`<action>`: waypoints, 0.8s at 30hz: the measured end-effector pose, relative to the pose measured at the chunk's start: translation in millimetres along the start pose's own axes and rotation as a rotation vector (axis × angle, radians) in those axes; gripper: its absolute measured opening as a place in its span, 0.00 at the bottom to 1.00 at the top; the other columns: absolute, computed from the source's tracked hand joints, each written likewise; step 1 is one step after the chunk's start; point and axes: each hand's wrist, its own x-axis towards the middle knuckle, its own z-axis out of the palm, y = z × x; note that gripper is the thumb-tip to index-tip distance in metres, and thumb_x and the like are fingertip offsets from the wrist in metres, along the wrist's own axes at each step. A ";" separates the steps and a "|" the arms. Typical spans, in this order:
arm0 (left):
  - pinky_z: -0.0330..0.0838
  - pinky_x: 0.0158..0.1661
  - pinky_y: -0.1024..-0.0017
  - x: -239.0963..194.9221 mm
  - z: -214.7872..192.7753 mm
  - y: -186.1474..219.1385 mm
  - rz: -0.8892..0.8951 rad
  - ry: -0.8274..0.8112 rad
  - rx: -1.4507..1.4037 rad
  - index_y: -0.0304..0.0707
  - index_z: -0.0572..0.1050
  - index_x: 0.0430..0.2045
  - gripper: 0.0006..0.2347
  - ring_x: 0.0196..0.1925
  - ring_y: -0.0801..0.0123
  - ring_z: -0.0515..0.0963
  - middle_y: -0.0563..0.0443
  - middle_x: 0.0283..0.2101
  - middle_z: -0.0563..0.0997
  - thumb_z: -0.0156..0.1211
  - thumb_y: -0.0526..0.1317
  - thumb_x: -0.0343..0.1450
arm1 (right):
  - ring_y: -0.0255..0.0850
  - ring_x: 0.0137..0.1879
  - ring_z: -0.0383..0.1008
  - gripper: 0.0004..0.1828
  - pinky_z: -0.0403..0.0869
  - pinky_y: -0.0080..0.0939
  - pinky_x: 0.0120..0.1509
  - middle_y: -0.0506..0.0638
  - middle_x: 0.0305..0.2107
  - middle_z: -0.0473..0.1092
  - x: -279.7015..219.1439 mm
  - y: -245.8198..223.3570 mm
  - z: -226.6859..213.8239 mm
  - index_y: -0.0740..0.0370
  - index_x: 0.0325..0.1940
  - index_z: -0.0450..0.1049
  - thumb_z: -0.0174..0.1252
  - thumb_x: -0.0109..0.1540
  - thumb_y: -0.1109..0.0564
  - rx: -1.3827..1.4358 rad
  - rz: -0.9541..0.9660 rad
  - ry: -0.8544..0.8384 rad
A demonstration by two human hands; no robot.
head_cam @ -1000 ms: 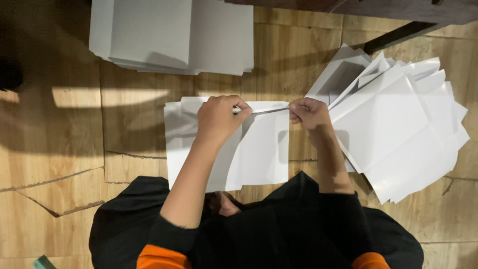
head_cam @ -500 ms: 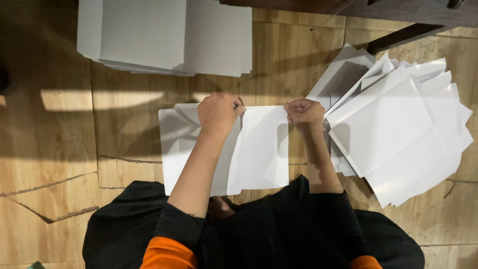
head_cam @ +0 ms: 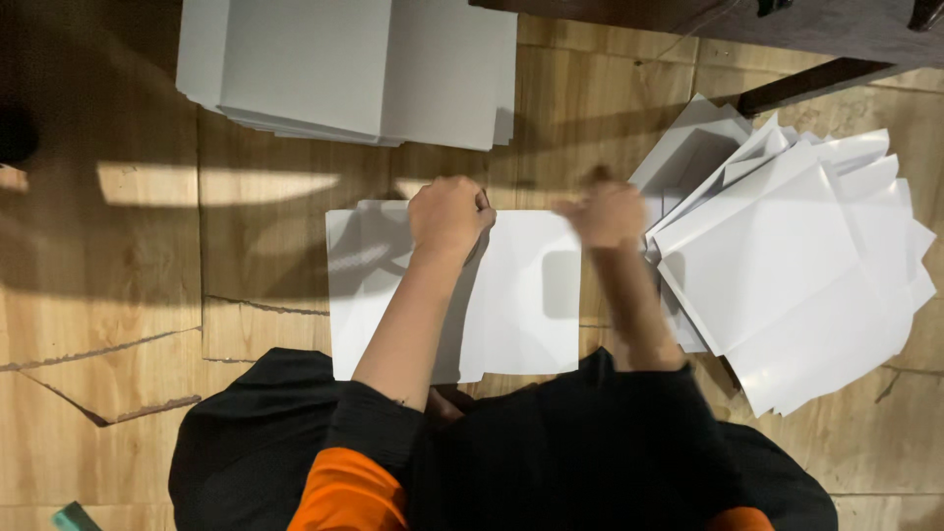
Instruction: The person sits on the floor and tapes white paper sheets to the spine of a book using clear adhesive tape. They repeatedly apply tape to the center of the open book, press it down, and move the sheets.
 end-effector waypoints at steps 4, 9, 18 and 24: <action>0.78 0.39 0.55 -5.1 -7.7 8.5 -0.001 0.006 0.173 0.49 0.83 0.28 0.05 0.37 0.48 0.84 0.44 0.27 0.82 0.60 0.39 0.65 | 0.42 0.43 0.77 0.11 0.76 0.42 0.48 0.44 0.35 0.77 12.5 -55.2 58.4 0.50 0.43 0.80 0.62 0.58 0.51 0.783 -0.025 -0.229; 0.75 0.44 0.50 -59.5 -39.6 -9.0 0.068 0.124 -0.007 0.43 0.76 0.42 0.13 0.41 0.42 0.83 0.37 0.33 0.82 0.60 0.45 0.67 | 0.33 0.21 0.74 0.03 0.74 0.29 0.28 0.49 0.19 0.74 2.0 -61.4 62.8 0.55 0.33 0.80 0.64 0.56 0.60 1.102 -0.106 -0.193; 0.65 0.26 0.67 -126.3 20.6 -23.9 0.933 0.831 0.256 0.51 0.79 0.32 0.05 0.20 0.66 0.72 0.54 0.16 0.72 0.55 0.38 0.70 | 0.35 0.16 0.69 0.04 0.68 0.31 0.21 0.55 0.11 0.68 -5.5 -74.0 35.6 0.66 0.27 0.76 0.63 0.52 0.62 1.157 -0.030 -0.121; 0.69 0.29 0.68 -192.6 -20.7 -5.8 0.945 0.758 -0.089 0.44 0.76 0.23 0.08 0.23 0.62 0.75 0.52 0.18 0.73 0.54 0.42 0.71 | 0.36 0.21 0.73 0.06 0.72 0.33 0.25 0.54 0.20 0.73 -32.6 -41.1 52.8 0.63 0.38 0.77 0.60 0.57 0.62 1.094 -0.112 0.002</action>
